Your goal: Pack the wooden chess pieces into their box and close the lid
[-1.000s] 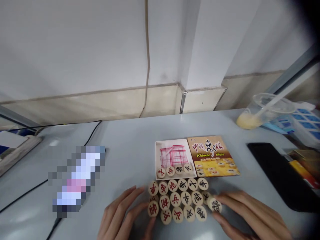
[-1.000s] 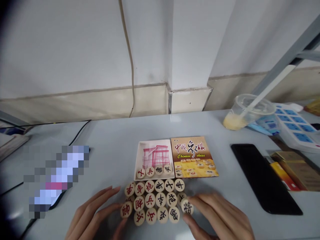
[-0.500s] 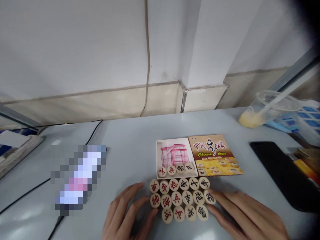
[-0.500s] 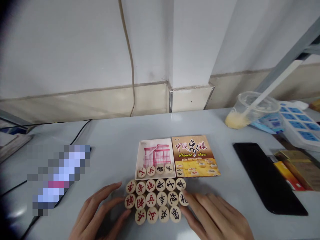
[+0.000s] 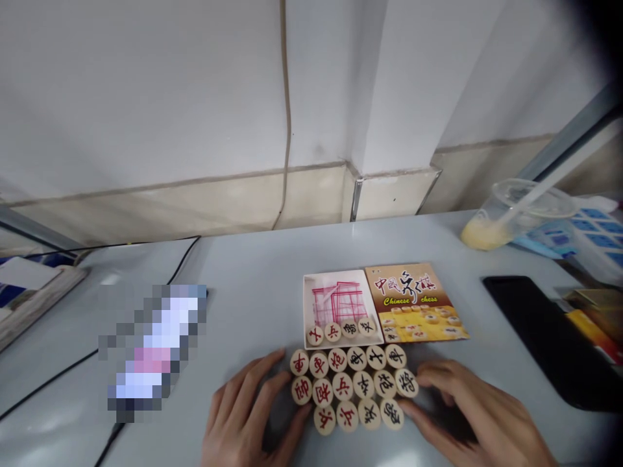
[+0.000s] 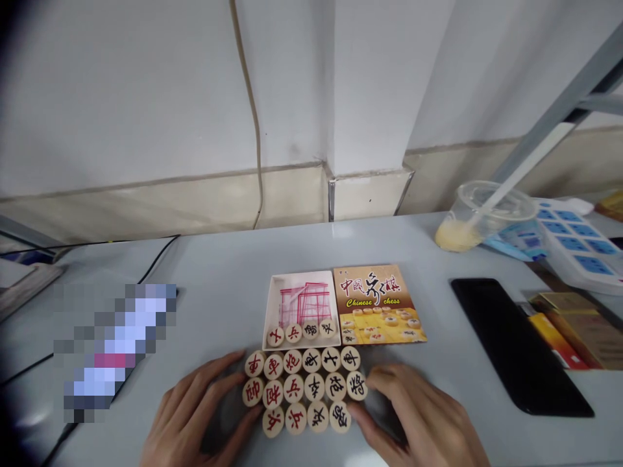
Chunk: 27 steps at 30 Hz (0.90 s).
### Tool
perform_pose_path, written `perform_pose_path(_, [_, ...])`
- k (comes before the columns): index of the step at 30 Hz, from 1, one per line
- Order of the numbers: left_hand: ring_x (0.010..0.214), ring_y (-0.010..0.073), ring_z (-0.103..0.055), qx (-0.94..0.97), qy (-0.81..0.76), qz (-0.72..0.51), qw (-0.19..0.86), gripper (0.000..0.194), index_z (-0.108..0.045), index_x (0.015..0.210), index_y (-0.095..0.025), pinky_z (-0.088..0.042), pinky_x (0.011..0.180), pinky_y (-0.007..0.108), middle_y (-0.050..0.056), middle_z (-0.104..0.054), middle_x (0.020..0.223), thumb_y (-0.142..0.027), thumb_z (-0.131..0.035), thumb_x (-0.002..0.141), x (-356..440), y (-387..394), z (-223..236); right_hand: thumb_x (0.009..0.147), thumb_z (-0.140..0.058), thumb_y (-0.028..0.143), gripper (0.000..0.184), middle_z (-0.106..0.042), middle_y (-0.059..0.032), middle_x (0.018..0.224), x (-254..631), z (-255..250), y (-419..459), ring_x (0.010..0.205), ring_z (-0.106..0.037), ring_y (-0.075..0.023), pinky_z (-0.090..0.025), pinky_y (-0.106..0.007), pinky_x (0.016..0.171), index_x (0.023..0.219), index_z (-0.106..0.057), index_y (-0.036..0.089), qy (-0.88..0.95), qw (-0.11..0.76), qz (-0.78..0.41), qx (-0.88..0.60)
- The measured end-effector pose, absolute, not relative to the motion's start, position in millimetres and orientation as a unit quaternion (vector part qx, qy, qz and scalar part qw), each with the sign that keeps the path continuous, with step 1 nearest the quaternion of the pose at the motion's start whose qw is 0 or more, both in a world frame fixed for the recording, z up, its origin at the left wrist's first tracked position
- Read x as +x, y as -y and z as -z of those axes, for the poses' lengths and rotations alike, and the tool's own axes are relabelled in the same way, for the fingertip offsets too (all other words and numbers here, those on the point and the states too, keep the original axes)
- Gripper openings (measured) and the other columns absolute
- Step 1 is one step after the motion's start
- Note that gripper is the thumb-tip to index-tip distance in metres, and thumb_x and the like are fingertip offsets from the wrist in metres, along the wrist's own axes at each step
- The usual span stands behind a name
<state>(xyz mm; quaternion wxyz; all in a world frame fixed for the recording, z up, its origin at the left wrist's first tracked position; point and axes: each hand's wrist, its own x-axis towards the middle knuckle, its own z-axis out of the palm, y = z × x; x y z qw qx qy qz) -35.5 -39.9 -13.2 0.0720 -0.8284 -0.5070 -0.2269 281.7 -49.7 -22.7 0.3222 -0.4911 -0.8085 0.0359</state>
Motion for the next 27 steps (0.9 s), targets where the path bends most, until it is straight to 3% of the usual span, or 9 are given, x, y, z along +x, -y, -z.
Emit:
perform_pose_path(6, [0.107, 0.0249, -0.064, -0.78, 0.549, 0.299, 0.028, 0.02, -0.065, 0.112, -0.021, -0.052, 0.086, 0.038, 0.01, -0.064, 0.128, -0.031, -0.062, 0.094, -31.6, 45.3, 0.9, 0.092, -0.062, 0.02, 0.011, -0.067, -0.0009, 0.078, 281.2, 14.6, 45.8, 0.065, -0.066, -0.0121, -0.052, -0.025, 0.059, 0.103, -0.062, 0.019, 0.794, 0.367, -0.018, -0.484])
perform_pose_path(12, [0.089, 0.0175, -0.064, -0.797, 0.498, 0.34, -0.023, 0.012, -0.067, 0.104, -0.022, -0.05, 0.077, 0.03, 0.005, -0.067, 0.101, -0.016, -0.062, 0.095, -16.8, 8.6, -33.9, 0.092, -0.061, 0.011, 0.019, -0.071, -0.0014, 0.092, 271.5, -10.5, 4.1, 0.085, -0.066, -0.0157, -0.05, -0.031, 0.08, 0.106, -0.067, 0.022, 0.828, 0.346, -0.014, -0.442])
perform_pose_path(16, [0.076, 0.0163, -0.06, -0.854, 0.439, 0.263, -0.093, 0.007, -0.068, 0.095, -0.021, -0.046, 0.069, 0.03, 0.001, -0.065, 0.084, -0.022, -0.061, 0.096, -0.6, -37.1, -48.8, 0.097, -0.057, 0.023, 0.013, -0.067, 0.0, 0.081, 253.7, -26.6, -42.5, 0.083, -0.06, -0.0176, -0.044, -0.033, 0.072, 0.091, -0.068, 0.023, 0.869, 0.266, -0.044, -0.414])
perform_pose_path(19, [0.075, 0.0167, -0.06, -0.868, 0.436, 0.192, -0.143, 0.007, -0.069, 0.092, -0.022, -0.044, 0.065, 0.028, 0.001, -0.065, 0.083, -0.027, -0.072, 0.089, 9.9, -62.9, -50.1, 0.095, -0.062, 0.026, 0.012, -0.068, 0.0028, 0.082, 244.4, -29.4, -66.7, 0.083, -0.058, -0.0154, -0.043, -0.032, 0.075, 0.083, -0.065, 0.023, 0.886, 0.223, -0.127, -0.386])
perform_pose_path(27, [0.07, 0.0164, -0.061, -0.856, 0.454, 0.142, -0.201, 0.015, -0.07, 0.093, -0.024, -0.042, 0.061, 0.027, -0.002, -0.066, 0.078, -0.027, -0.078, 0.082, 12.1, -72.7, -34.6, 0.09, -0.07, 0.034, 0.008, -0.068, 0.0035, 0.083, 251.6, -18.1, -70.5, 0.083, -0.059, -0.0143, -0.042, -0.029, 0.073, 0.091, -0.071, 0.026, 0.88, 0.213, -0.187, -0.382])
